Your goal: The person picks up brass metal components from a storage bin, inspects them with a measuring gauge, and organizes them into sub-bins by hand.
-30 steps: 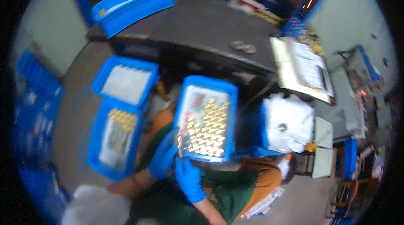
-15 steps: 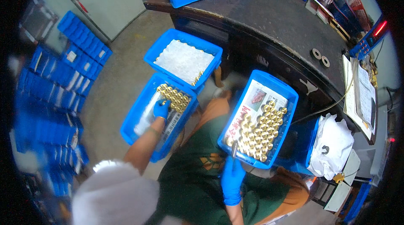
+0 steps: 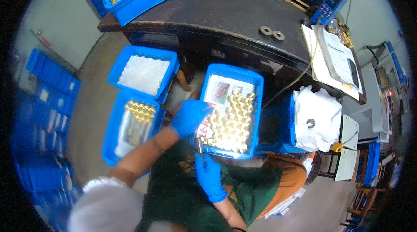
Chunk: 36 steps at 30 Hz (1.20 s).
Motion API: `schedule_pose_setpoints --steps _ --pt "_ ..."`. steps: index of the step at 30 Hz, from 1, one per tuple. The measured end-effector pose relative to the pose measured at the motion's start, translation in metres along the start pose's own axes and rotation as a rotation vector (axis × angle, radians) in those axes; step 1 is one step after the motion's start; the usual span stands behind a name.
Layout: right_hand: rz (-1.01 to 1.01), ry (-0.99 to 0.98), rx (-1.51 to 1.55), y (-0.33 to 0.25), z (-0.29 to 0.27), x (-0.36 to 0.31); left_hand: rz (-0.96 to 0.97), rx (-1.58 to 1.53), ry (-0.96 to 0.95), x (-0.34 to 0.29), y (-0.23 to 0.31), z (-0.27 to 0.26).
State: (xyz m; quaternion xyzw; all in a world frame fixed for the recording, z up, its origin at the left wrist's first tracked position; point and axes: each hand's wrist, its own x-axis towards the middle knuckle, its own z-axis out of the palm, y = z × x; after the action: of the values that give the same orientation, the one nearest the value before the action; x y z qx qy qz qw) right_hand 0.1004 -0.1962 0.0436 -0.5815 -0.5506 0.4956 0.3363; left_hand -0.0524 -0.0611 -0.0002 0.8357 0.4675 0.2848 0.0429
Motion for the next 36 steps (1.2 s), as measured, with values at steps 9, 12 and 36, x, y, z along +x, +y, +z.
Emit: schedule_pose_setpoints --steps 9,12,36 --pt "0.015 0.095 0.094 0.005 -0.023 -0.010 0.158 0.335 -0.763 0.055 -0.009 0.064" --pt "0.010 0.101 0.074 0.003 -0.029 -0.004 -0.304 -0.709 -0.241 0.038 0.005 0.048" --pt "-0.179 0.327 -0.136 -0.003 -0.020 -0.009 -0.767 -1.531 -0.054 0.009 0.149 -0.059"
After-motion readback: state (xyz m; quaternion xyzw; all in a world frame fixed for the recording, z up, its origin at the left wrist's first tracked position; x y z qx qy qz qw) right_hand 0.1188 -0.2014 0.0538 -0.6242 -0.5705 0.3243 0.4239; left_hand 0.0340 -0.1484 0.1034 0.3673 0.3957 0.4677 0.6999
